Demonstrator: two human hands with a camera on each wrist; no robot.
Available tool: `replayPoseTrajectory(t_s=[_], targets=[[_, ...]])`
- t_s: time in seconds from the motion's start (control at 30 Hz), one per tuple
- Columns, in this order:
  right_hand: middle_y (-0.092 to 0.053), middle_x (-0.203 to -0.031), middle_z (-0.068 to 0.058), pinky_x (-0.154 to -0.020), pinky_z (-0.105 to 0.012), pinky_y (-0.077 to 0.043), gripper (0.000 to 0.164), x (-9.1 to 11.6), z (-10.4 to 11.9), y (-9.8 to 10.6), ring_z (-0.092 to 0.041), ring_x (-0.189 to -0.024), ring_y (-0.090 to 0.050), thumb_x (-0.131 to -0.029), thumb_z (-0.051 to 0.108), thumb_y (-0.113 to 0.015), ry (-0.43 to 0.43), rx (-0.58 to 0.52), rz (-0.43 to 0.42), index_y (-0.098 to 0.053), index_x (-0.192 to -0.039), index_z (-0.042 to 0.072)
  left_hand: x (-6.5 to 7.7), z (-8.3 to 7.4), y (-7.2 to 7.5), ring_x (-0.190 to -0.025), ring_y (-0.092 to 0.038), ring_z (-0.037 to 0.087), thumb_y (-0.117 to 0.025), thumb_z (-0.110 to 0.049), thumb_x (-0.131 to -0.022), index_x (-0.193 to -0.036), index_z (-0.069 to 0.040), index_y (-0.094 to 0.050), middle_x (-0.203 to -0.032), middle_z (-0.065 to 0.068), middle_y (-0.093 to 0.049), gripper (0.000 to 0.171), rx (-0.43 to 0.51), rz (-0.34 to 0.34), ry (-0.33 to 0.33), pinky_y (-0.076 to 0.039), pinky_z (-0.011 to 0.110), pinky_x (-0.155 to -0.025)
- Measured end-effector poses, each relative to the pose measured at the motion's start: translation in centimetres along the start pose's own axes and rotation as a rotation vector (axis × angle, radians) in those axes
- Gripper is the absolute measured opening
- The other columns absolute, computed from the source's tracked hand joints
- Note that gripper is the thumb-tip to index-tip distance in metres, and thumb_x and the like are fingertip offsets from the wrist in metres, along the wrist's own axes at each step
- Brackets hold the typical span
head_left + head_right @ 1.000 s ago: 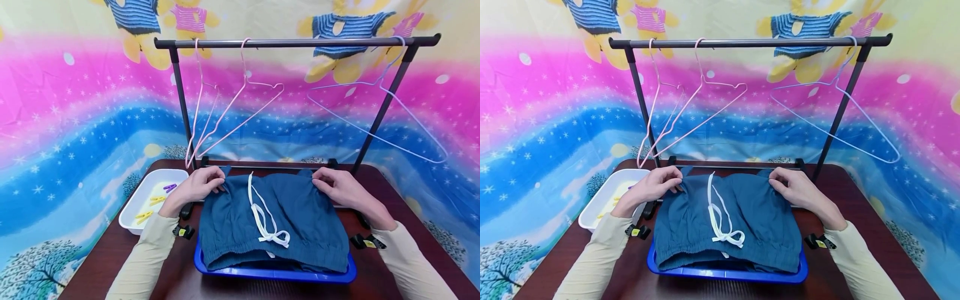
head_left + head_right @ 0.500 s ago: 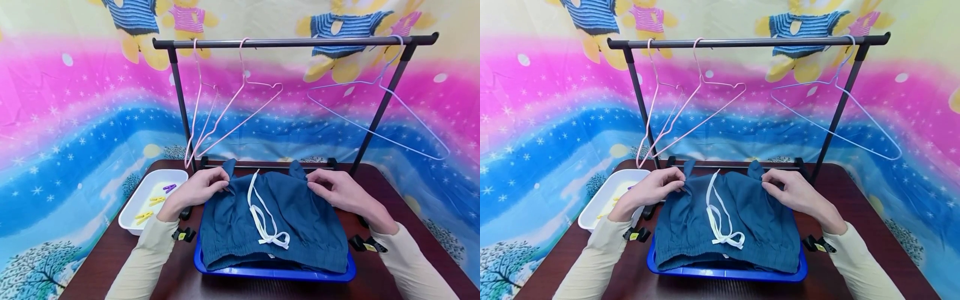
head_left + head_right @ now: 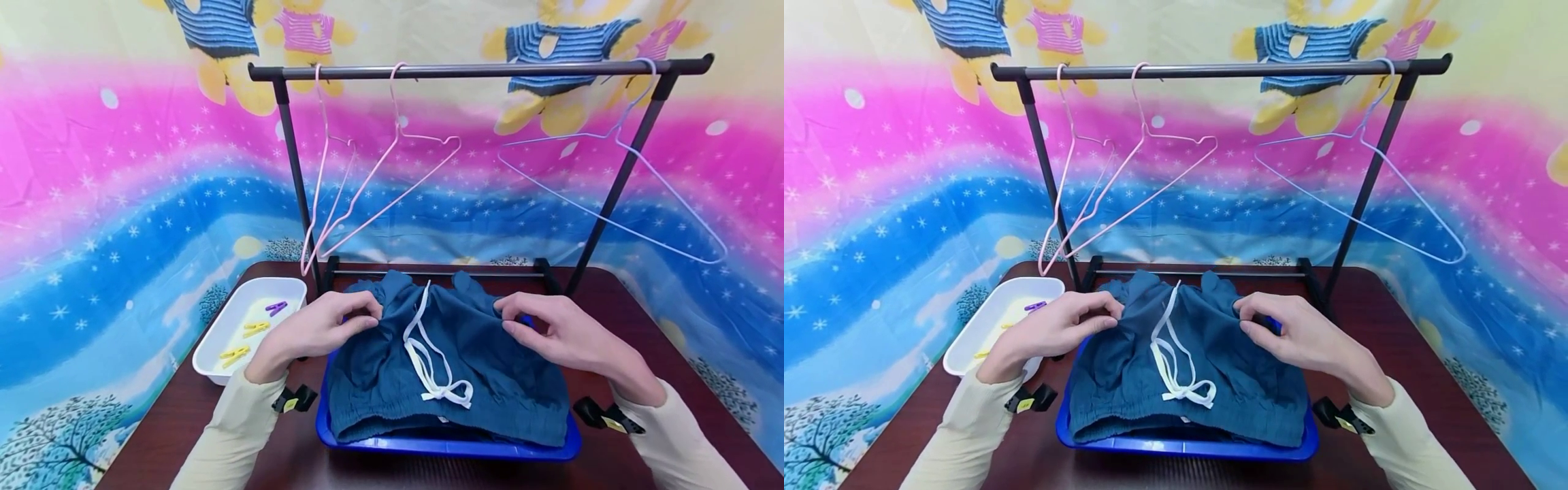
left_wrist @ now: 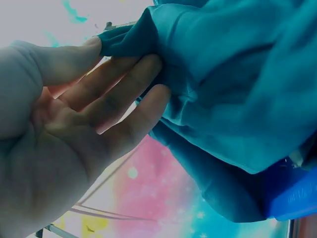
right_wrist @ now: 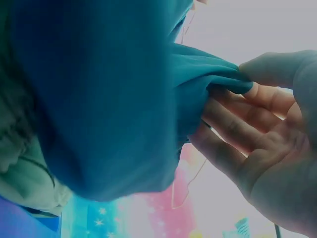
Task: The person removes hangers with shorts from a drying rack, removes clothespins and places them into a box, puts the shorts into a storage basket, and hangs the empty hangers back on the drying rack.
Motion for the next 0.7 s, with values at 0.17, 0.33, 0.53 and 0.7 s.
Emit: replayPoseTrajectory(t_s=[0.17,0.33,0.53,0.7], targets=[[-0.068,-0.119,0.0,-0.057,-0.017,-0.049,0.027,0.6,1.5,0.1,-0.008,-0.097,-0.066,-0.09,0.004,-0.067,0.1,0.013,0.009,-0.062,-0.102,0.027,0.5,-1.2,-0.3,-0.073,-0.052,0.005,-0.054,-0.022,-0.101,-0.104,-0.021,-0.061,-0.086,-0.001,-0.061,0.007,0.0,0.051,-0.043,-0.047,0.023,-0.07],[-0.068,-0.115,0.006,-0.07,-0.015,-0.051,0.032,1.0,2.6,0.1,-0.002,-0.092,-0.064,-0.087,0.0,-0.069,0.19,0.015,0.029,-0.064,-0.105,0.026,0.9,-2.1,-0.7,-0.076,-0.054,0.003,-0.055,-0.021,-0.101,-0.106,-0.02,-0.062,-0.089,-0.002,-0.063,0.009,0.015,0.085,-0.084,-0.05,0.022,-0.072],[-0.068,-0.115,0.012,-0.078,-0.016,-0.053,0.037,1.4,3.1,-0.3,-0.004,-0.097,-0.067,-0.084,-0.002,-0.071,0.246,-0.027,0.077,-0.063,-0.103,0.03,1.3,-3.1,-1.6,-0.082,-0.06,0.007,-0.055,-0.018,-0.101,-0.106,-0.017,-0.063,-0.093,0.002,-0.066,0.009,0.044,0.136,-0.131,-0.054,0.021,-0.079],[-0.068,-0.115,0.01,-0.079,-0.016,-0.053,0.035,1.7,3.7,-0.6,-0.003,-0.097,-0.067,-0.084,-0.001,-0.072,0.288,-0.043,0.106,-0.064,-0.104,0.027,1.6,-4.0,-2.2,-0.084,-0.057,0.002,-0.056,-0.016,-0.1,-0.105,-0.017,-0.061,-0.093,-0.001,-0.064,0.007,0.042,0.189,-0.162,-0.052,0.018,-0.078]])
Point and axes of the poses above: each hand's wrist, its own x-axis away from the middle knuckle, its own y-axis out of the back of the hand, z = x × y, the point moved 5 cm from there along -x, towards the middle knuckle
